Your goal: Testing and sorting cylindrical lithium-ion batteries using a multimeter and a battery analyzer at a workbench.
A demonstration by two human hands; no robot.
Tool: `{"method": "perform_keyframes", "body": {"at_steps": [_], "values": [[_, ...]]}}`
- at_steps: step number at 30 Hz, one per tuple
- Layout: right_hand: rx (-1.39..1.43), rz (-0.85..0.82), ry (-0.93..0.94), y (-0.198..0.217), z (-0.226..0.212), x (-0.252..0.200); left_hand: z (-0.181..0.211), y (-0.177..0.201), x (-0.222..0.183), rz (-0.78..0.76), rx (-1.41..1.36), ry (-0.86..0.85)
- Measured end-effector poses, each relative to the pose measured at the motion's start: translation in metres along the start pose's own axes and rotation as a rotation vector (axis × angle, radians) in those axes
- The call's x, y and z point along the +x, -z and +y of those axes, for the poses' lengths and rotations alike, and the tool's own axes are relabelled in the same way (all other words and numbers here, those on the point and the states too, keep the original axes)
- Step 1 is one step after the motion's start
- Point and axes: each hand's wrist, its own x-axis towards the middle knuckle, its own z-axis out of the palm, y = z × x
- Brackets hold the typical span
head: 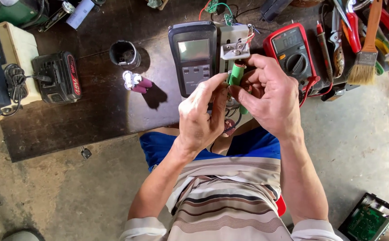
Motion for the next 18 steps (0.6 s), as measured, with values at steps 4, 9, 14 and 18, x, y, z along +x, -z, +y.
{"method": "perform_keyframes", "body": {"at_steps": [4, 9, 14, 18], "values": [[-0.029, 0.049, 0.096, -0.007, -0.002, -0.007, -0.006, 0.009, 0.005, -0.041, -0.014, -0.068], [-0.084, 0.086, 0.174, -0.007, 0.01, -0.016, -0.005, 0.034, 0.048, 0.012, 0.369, -0.355], [-0.182, 0.06, 0.174, -0.002, -0.012, -0.012, -0.005, 0.042, 0.074, -0.189, 0.508, -0.494], [-0.306, 0.066, 0.305, -0.001, -0.018, -0.011, -0.006, 0.043, 0.082, -0.22, 0.522, -0.507]]}}
